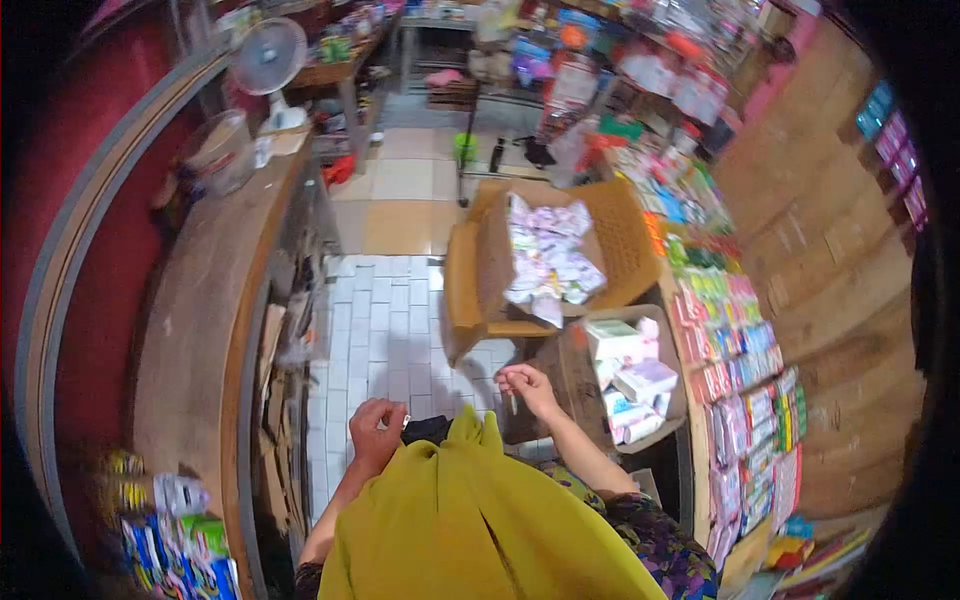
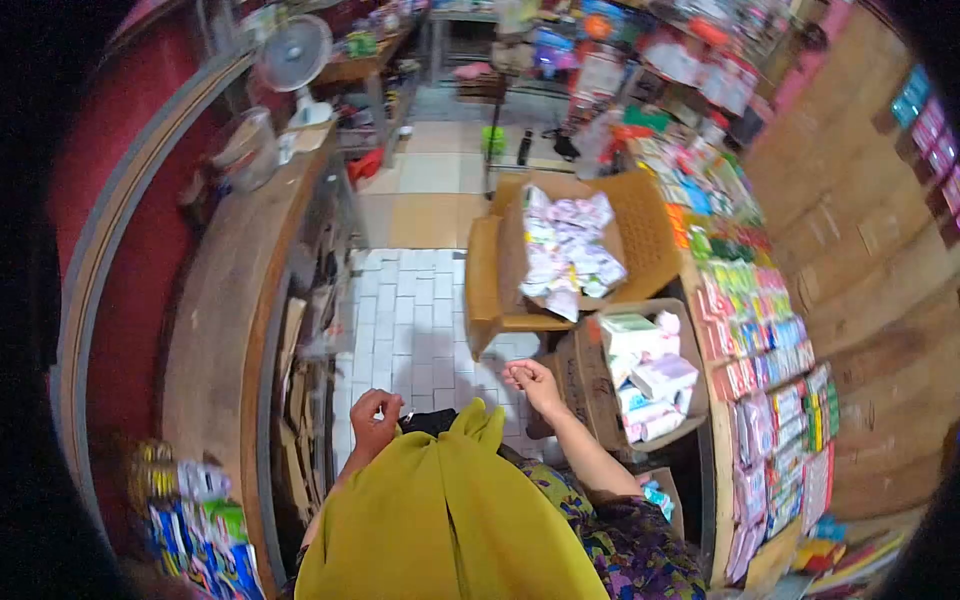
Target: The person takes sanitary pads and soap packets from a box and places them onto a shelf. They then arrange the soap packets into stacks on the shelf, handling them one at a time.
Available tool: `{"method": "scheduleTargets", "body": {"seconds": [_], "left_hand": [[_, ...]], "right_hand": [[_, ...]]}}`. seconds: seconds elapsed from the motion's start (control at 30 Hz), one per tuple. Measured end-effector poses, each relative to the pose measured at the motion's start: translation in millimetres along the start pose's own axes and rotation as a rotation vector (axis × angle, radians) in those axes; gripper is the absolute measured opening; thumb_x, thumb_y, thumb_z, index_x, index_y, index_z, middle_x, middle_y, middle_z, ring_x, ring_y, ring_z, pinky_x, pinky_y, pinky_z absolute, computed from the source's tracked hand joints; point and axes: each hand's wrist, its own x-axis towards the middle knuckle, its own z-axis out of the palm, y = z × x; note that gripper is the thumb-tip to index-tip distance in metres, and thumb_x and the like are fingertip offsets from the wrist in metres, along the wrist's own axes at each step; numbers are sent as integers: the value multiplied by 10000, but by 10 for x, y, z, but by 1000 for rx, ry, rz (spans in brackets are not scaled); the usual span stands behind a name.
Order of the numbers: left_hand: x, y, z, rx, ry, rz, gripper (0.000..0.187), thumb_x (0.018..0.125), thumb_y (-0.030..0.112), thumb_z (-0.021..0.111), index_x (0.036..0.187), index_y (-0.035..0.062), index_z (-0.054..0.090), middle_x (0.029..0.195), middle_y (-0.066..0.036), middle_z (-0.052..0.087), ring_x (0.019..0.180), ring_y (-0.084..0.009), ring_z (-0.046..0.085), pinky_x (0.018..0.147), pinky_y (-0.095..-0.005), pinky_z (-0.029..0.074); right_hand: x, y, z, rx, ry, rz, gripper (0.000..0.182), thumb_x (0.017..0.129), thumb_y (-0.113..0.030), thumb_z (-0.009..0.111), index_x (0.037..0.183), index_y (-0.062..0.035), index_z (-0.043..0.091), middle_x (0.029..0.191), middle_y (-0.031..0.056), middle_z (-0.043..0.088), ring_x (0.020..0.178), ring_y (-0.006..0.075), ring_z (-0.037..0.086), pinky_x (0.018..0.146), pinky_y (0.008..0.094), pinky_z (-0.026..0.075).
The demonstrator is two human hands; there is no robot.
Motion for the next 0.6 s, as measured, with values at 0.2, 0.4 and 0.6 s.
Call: {"method": "scheduleTargets", "body": {"seconds": [0.2,0.4,0.6], "left_hand": [[473,5,570,-41,-238,147,167,750,99,668,633,51,559,543,-52,496,501,-202,486,494,-319,373],[975,-264,826,-96,-399,182,185,768,134,657,634,57,555,546,-58,498,496,-210,488,482,-326,372],[1613,-496,1039,-112,-448,188,177,767,134,659,639,55,565,576,-69,534,524,-216,526,507,-325,397]], "right_hand": [[-220,291,-246,111,186,48,221,914,-204,552,1062,-46,597,940,49,656,789,98,605,679,232,462],[-50,471,-45,189,277,40,205,907,-177,561,1055,-40,601,921,46,660,780,103,613,648,232,459],[638,289,-167,174,400,-89,182,904,-149,555,1047,-46,598,925,43,662,756,91,607,645,226,462]]}}
